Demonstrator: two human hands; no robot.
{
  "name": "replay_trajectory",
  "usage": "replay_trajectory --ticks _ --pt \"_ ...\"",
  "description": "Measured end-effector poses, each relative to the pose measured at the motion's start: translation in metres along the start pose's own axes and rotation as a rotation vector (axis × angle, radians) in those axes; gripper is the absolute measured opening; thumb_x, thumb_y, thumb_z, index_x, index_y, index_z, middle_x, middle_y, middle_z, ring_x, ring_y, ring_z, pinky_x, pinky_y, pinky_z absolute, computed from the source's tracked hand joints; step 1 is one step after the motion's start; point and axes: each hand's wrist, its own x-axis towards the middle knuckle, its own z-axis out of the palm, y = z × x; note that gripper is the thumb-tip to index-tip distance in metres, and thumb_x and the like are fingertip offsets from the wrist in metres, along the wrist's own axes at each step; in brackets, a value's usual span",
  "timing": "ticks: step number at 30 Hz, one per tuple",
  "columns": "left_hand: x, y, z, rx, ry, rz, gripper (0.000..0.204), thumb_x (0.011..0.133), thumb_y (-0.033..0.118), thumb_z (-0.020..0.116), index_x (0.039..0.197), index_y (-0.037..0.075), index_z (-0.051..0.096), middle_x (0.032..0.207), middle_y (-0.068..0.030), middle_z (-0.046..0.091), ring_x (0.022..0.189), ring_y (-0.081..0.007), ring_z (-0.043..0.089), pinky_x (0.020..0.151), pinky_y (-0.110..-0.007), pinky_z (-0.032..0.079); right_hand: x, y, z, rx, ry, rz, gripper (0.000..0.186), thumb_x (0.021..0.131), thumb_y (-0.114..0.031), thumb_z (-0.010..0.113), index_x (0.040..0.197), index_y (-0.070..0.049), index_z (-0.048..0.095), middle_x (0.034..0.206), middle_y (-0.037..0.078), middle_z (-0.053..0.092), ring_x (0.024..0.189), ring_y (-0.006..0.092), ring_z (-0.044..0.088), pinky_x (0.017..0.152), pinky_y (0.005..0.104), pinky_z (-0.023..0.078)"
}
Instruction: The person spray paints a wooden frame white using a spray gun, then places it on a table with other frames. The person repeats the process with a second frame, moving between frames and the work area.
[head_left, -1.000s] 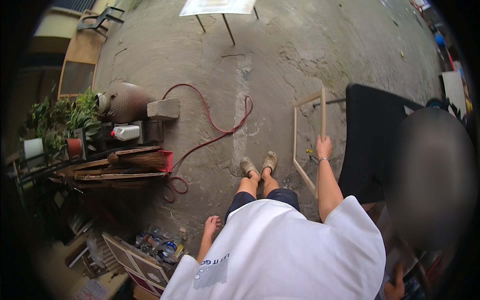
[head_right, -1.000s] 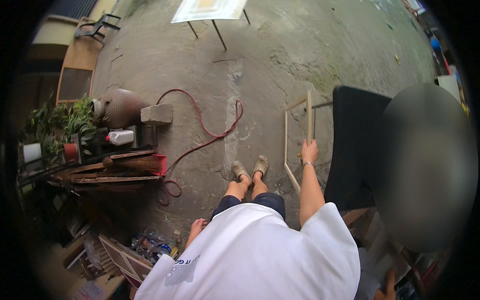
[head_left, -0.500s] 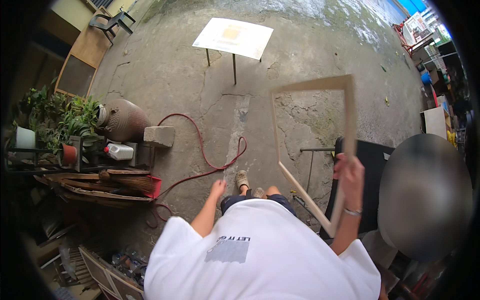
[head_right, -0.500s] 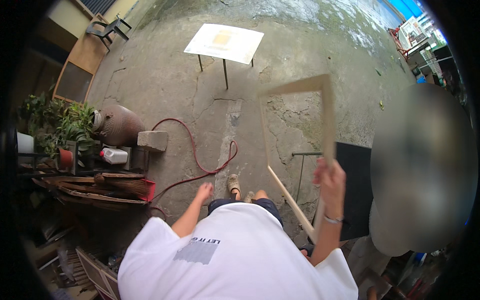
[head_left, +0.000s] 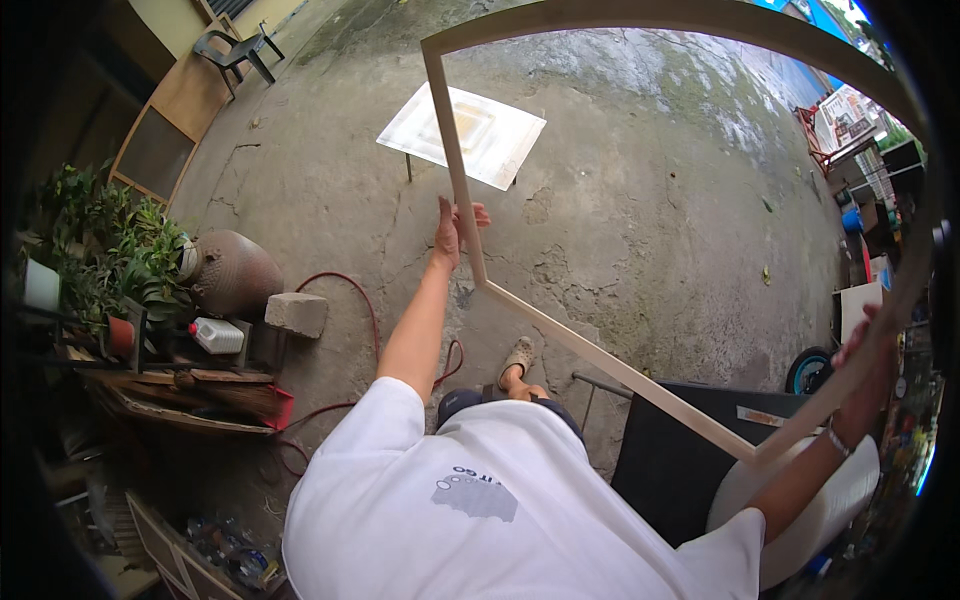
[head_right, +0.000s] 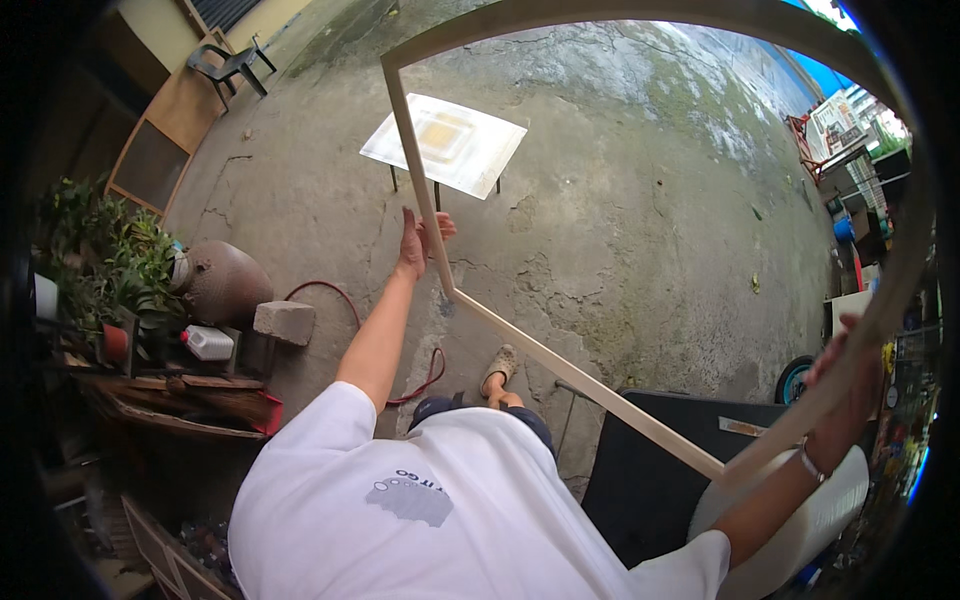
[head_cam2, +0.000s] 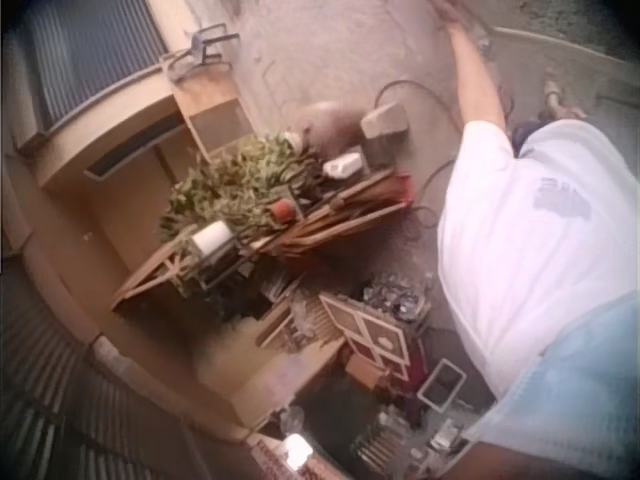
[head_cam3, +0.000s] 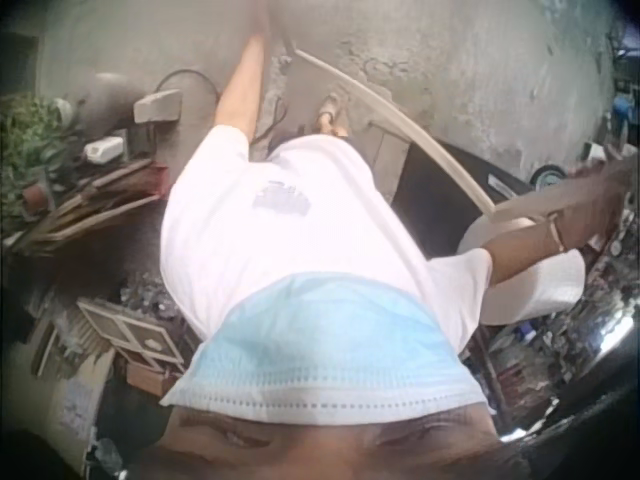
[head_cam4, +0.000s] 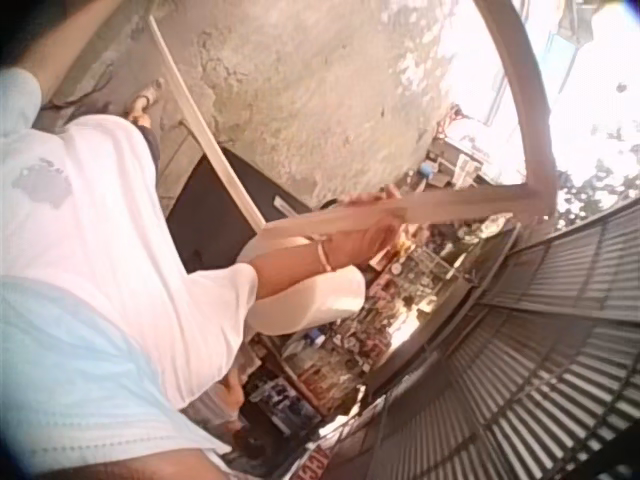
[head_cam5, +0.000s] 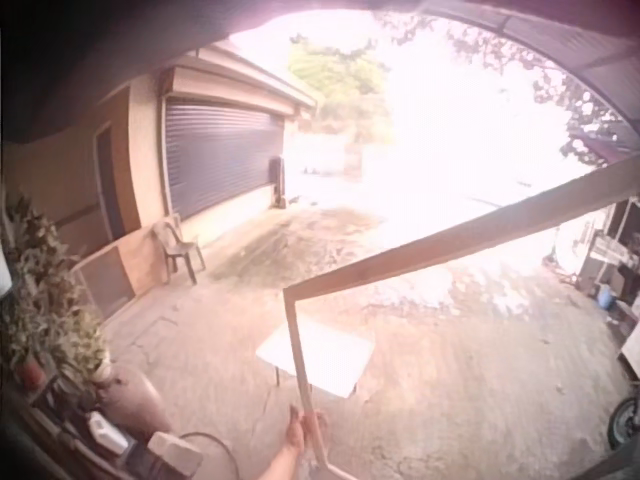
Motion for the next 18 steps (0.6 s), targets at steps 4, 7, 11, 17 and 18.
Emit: replay_trajectory --ticks 4,7,11,17,18 --pt "0.019 -0.016 0.009 0.037 0.220 -0.021 0.066 0.086 0.075 0.055 0.096 0.010 0.058 0.077 -0.0006 0.056 0.063 -0.0117 0.057 0.054 -0.027 0.048 0.129 0.028 0.014 -0.223 -0.051 0.083 0.058 0.103 -0.047 0.048 0.134 0.002 0.049 0.089 0.006 0.061 0.067 0.0089 0.062 0.053 0.0237 0.052" --pt "0.002 -0.008 -0.020 0.044 0.518 -0.044 0.065 0.086 0.075 0.056 0.088 0.010 0.058 0.068 0.0003 0.052 0.055 -0.0092 0.052 0.046 -0.025 0.044 0.206 0.067 0.060 -0.232 -0.117 0.113 0.057 0.105 -0.046 0.043 0.134 0.003 0.049 0.087 0.006 0.063 0.065 0.0088 0.063 0.054 0.0228 0.052" --pt "-0.018 0.015 -0.077 0.081 0.746 -0.115 0.061 0.093 0.069 0.051 0.083 0.009 0.059 0.061 0.0004 0.049 0.052 -0.0100 0.051 0.044 -0.026 0.044 0.279 0.117 0.131 -0.169 -0.283 0.277 0.060 0.103 -0.054 0.043 0.125 0.001 0.054 0.075 0.004 0.060 0.058 0.0119 0.062 0.052 0.0253 0.053" --pt "-0.005 0.082 -0.083 0.229 1.003 0.133 0.057 0.098 0.058 0.052 0.082 0.004 0.062 0.060 -0.0001 0.051 0.049 -0.0102 0.051 0.045 -0.025 0.042 0.381 0.314 0.176 -0.161 -0.153 0.475 0.064 0.089 -0.072 0.052 0.084 -0.008 0.053 0.062 0.002 0.053 0.052 0.0141 0.056 0.051 0.0288 0.050" --pt "-0.016 0.100 -0.076 0.307 1.030 0.183 0.056 0.098 0.057 0.054 0.083 0.003 0.062 0.060 0.0000 0.052 0.050 -0.0101 0.051 0.046 -0.025 0.042 0.387 0.334 0.192 -0.079 -0.106 0.497 0.063 0.089 -0.073 0.053 0.079 -0.011 0.052 0.059 0.001 0.050 0.051 0.0138 0.054 0.050 0.0295 0.049"
